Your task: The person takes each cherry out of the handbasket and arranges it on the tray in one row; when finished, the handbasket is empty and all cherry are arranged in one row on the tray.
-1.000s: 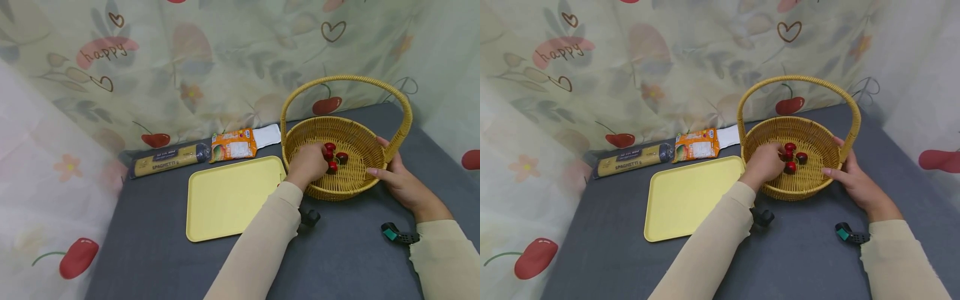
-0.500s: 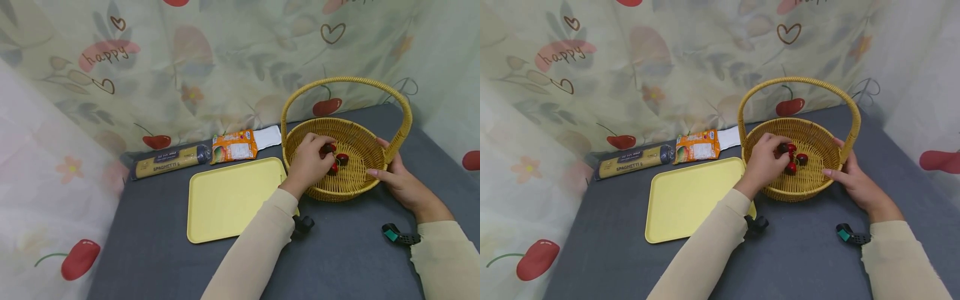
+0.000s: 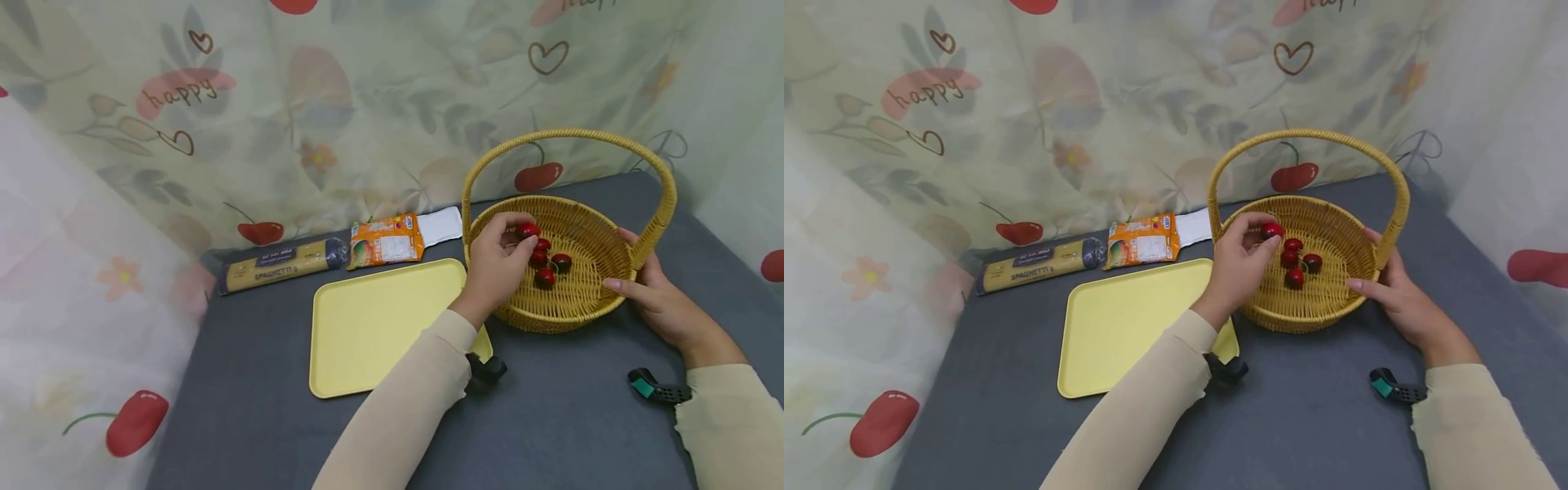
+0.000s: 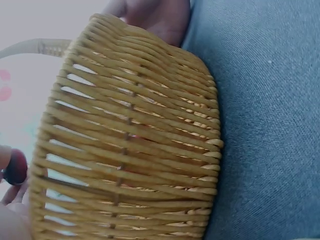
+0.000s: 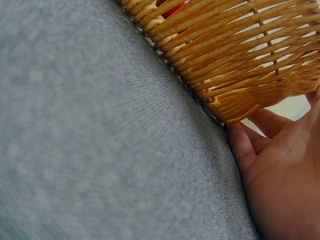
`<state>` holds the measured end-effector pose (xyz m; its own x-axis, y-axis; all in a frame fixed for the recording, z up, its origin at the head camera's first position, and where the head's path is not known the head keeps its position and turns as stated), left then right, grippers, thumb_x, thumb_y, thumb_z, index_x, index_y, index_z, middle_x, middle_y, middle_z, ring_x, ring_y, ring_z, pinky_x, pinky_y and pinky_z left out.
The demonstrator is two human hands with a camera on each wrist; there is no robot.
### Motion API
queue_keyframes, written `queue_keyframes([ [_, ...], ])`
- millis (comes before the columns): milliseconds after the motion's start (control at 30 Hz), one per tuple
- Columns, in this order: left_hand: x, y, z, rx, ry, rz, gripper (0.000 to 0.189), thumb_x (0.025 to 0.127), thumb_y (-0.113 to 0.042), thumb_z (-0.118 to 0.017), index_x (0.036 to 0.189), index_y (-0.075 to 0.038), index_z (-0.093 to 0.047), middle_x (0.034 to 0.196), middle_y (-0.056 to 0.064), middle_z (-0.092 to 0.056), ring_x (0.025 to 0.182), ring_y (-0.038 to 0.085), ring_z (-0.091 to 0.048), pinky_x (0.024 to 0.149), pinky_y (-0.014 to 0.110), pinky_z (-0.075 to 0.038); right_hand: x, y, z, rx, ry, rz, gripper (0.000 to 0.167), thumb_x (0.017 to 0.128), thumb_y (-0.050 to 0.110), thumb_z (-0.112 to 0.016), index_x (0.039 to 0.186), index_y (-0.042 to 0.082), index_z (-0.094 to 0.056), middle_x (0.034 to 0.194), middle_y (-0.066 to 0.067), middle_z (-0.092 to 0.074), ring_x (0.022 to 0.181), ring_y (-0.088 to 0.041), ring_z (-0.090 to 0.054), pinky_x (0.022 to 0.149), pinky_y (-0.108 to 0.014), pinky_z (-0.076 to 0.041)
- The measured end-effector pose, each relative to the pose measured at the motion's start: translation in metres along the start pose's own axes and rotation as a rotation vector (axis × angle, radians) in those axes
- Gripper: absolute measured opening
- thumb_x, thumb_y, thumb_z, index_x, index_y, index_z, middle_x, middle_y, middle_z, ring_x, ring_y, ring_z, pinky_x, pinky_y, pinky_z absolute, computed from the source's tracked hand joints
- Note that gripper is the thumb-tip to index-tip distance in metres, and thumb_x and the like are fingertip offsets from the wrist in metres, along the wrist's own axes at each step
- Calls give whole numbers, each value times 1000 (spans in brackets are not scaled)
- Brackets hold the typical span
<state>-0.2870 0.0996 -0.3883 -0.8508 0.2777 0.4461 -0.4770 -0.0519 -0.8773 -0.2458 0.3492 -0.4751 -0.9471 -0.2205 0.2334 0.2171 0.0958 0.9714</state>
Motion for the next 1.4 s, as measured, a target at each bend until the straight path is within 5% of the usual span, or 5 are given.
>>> queue_keyframes([
  [300, -8, -7, 24, -191, -1, 39, 25, 113, -6, -59, 137, -2, -66, 120, 4, -66, 100, 10, -68, 87, 30, -59, -1, 1, 1, -6, -6, -22, 88, 107, -12, -51, 174, 20, -3, 169, -21, -11, 150, -20, -27, 109, -16, -29],
  [533, -22, -9, 49, -413, 34, 130, 28, 116, -3, -51, 142, 3, -56, 131, 24, -64, 111, 43, -72, 95, 42, -60, 0, 1, 1, -33, -24, -35, 87, 107, -12, -53, 173, 22, -8, 163, -17, -22, 144, -20, -36, 106, -17, -34],
  [867, -47, -3, 89, -524, 7, 193, 27, 114, 0, -53, 140, 9, -51, 133, 32, -59, 107, 25, -75, 100, 43, -57, -1, 0, 1, -6, -10, -16, 87, 107, -13, -51, 173, 21, -6, 165, -20, -16, 146, -18, -32, 108, -16, -30],
  [1167, -70, 23, 115, -328, -61, 280, 27, 113, -5, -58, 138, 0, -66, 131, 15, -71, 108, 35, -70, 78, 30, -54, -4, 0, 2, -34, -20, -42, 86, 109, -10, -51, 173, 24, -5, 167, -20, -13, 149, -20, -27, 109, -17, -27],
  [1400, -87, 47, 120, -307, -117, 343, 23, 104, 6, -69, 127, 7, -68, 124, 18, -69, 105, 27, -74, 88, 35, -60, -3, 3, -1, -63, -23, -68, 87, 110, -8, -53, 174, 25, -5, 168, -21, -13, 150, -23, -27, 107, -17, -31],
])
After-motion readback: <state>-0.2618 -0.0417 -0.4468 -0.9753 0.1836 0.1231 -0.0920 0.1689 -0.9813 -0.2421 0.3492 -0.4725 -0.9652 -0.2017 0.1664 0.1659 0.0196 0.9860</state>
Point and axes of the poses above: each hand's wrist, its own x-axis towards the middle knuckle, its own z-axis out of the back of the hand, y = z × x, the point moved 7 cm from there along x, towards the middle knuckle
